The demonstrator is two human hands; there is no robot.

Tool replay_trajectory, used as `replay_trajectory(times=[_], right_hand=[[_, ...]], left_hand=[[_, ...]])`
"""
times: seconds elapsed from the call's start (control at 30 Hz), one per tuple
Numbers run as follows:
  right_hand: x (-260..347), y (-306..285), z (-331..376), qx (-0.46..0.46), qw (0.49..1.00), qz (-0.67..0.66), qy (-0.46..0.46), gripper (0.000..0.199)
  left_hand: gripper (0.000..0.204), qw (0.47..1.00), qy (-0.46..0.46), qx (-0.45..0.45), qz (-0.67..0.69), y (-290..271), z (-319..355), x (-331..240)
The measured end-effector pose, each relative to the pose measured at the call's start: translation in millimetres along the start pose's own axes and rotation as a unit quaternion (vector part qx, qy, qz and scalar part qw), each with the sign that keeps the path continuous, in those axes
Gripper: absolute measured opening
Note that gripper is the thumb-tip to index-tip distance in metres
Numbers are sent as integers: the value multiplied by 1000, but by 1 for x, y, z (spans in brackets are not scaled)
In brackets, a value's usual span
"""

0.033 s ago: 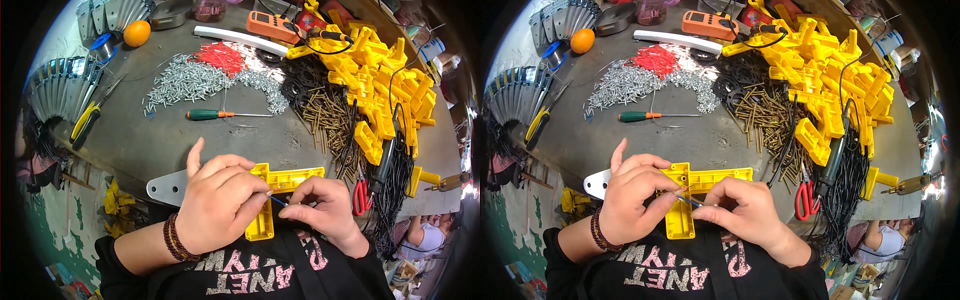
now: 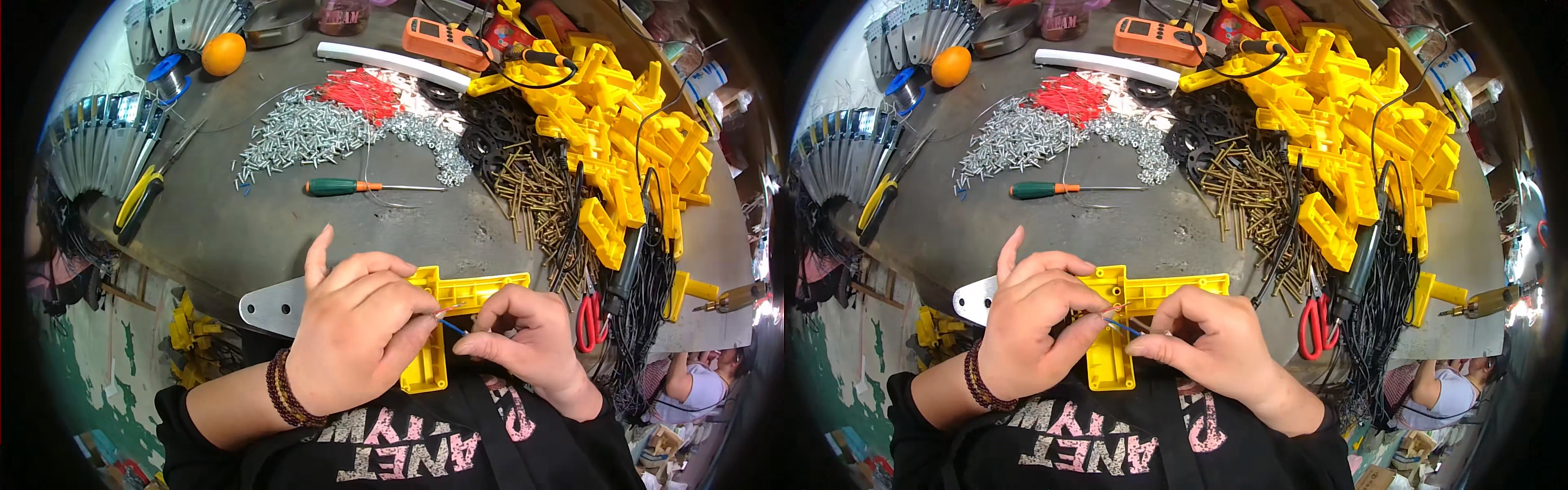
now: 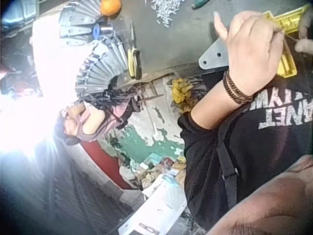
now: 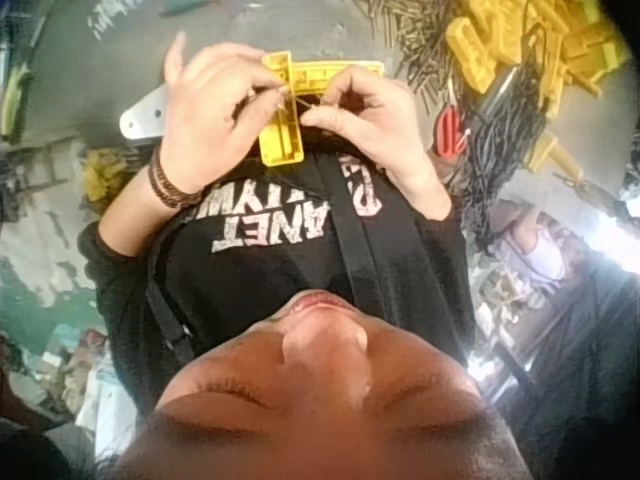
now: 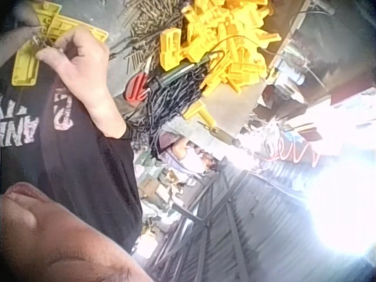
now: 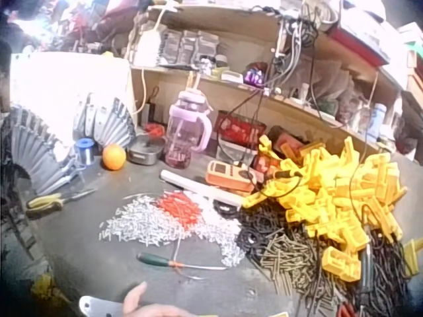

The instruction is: Soldering and assembling components within a yellow plastic housing.

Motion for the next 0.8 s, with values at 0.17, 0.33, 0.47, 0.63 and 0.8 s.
replay_trajectory(times=[0.17,0.33,0.47,0.63,0.8], right_hand=[[1,7,-6,-10,1000,0,-25,20],[11,12,-7,31,998,24,-54,14],[12,15,-9,34,998,14,-56,13],[11,18,-10,23,998,-13,-55,14],[7,13,-7,-30,997,-60,-32,10]], left_hand=[[11,1000,0,0,12,1,0,0],[11,1000,-11,8,17,0,2,2],[11,999,-20,10,23,0,2,5],[10,1000,-16,-1,22,1,4,5],[10,1000,-2,-8,17,0,4,4]])
Point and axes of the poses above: each hand's wrist, its own z-axis away from the middle knuckle, its own y-axis out of the palm, x = y × z, the point moved 5 cm from there along -z, towards the middle knuckle, and after that the axes turned 3 degrees about -z, right-handed, at the moved point
